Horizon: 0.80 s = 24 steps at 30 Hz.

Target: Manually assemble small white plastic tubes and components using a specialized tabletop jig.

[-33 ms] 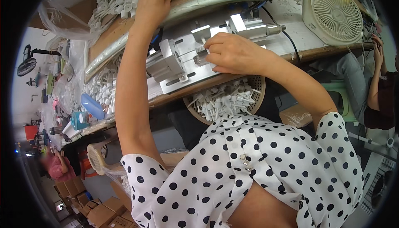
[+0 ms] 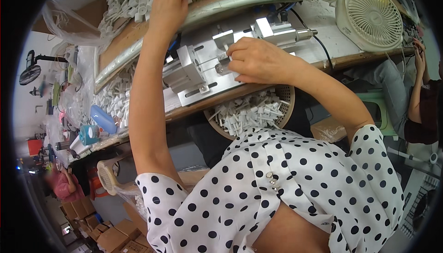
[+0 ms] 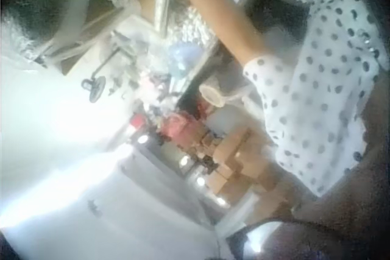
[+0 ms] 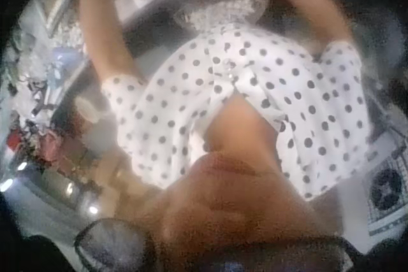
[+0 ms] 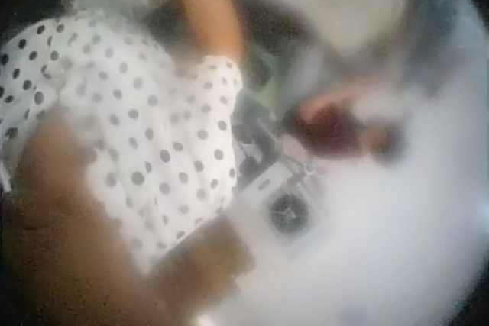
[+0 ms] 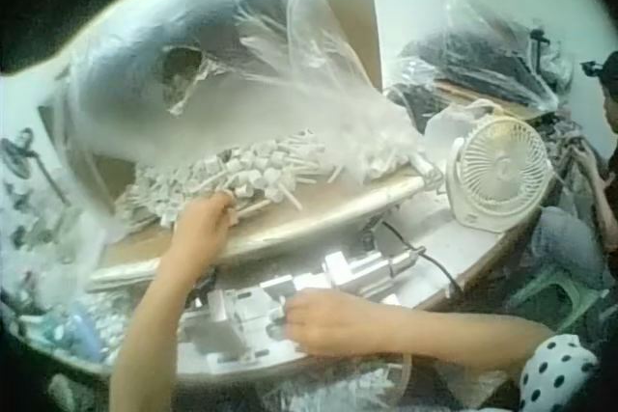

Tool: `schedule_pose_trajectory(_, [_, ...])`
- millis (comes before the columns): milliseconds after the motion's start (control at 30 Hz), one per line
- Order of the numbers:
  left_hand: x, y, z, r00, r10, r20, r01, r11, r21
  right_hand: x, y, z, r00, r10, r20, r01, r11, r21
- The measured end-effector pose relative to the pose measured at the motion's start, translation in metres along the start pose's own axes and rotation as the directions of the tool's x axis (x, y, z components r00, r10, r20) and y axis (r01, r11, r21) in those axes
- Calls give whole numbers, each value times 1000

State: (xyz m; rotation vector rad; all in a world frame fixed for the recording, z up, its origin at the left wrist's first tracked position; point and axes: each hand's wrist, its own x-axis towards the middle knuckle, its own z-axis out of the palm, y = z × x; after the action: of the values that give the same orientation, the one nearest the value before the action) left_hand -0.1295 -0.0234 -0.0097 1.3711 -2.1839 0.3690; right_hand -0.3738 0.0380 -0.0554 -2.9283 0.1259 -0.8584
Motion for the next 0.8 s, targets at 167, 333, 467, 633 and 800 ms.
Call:
schedule_pose_trajectory(167, [-5, 5, -4, 996, -75, 45, 81, 988, -131, 8, 5, -8, 987, 61, 151, -66, 997, 29])
schedule_pose_trajectory(333, [-13, 30, -16, 970, -208, -125, 178, 959, -219, 38, 46, -40, 970, 193, -145, -199, 980, -31])
schedule_pose_trajectory(467, [-66, 95, -28, 898, -377, -226, 297, 900, -319, 63, 94, -42, 796, 587, -148, -605, 778, -168])
schedule_pose_trajectory(633, [-114, 168, 6, 921, -330, -208, 237, 897, -372, 73, 122, -27, 825, 490, -283, -543, 825, -157])
schedule_pose_trajectory(800, [-120, 174, 28, 911, -355, -209, 282, 907, -312, 55, 104, -47, 672, 673, -310, -630, 739, 239])
